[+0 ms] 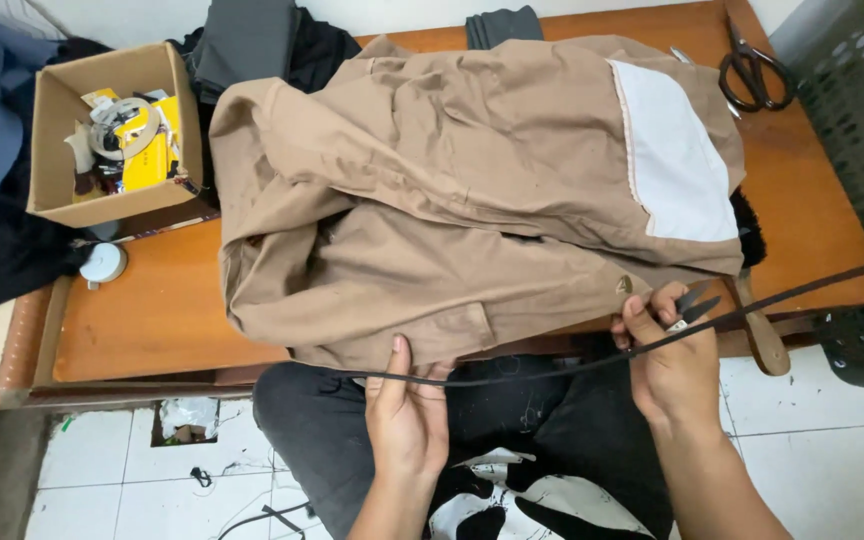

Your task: Trimming loose threads from a brown garment using thread nippers at a finishing station.

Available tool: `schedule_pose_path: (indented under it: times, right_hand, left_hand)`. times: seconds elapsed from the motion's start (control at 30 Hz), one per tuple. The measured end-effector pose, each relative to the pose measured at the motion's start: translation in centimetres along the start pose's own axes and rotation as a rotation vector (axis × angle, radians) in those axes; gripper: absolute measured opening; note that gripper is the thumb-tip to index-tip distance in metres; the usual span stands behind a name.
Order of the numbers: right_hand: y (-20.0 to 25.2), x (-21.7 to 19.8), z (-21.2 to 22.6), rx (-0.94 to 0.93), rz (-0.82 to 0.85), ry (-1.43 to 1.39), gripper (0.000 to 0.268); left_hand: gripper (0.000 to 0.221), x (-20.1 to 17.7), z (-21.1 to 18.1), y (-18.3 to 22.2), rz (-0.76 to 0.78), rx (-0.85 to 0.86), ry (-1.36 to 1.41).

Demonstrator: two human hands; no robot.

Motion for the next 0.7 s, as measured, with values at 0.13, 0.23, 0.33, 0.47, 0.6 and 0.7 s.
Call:
schedule_pose_path:
  times: [0.13, 0.23, 0.33, 0.47, 0.6, 0.7]
  right_hand:
    - [0.2, 0.5, 0.0, 0.04, 0.033, -0.075, 0.034]
    - [0.3, 0.7, -0.9, 0.039, 0.088, -0.099, 0.034]
    - [0.9, 1.7, -0.9, -0.001, 0.16, 0.0, 0.036]
    - [1.8, 2.7, -1.4, -0.034, 0.167, -0.005, 0.038]
    - [1.6, 1.9, -2.6, -0.07, 0.137, 0.012, 0.04]
    - [2.0, 1.3, -2.9, -0.061, 0.147, 0.019, 0.042]
  left_hand:
    - [0.006, -1.0, -0.4, 0.1, 0.078, 0.019, 0.056]
    - [0.03, -1.0, -1.3, 0.0, 0.183, 0.024, 0.038]
    - [0.037, 0.6, -2.3, -0.1, 0.727, 0.109, 0.152]
    - [0.049, -1.3, 0.1, -3.4, 0.667, -0.123, 0.316]
    - [0.058, -0.8, 2.6, -3.9, 0.637, -0.122, 0.173]
    - [0.082, 0.2, 3.3, -2.5, 0.718, 0.02, -0.11]
Point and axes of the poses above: each hand's wrist, its own y-axis away from the middle knuckle, its own x-axis out of the palm, z = x × y, the point moved 4 cm from there along -y, towards the middle knuckle, and after that the axes turned 4 degrees about y, right-handed, at the moved point
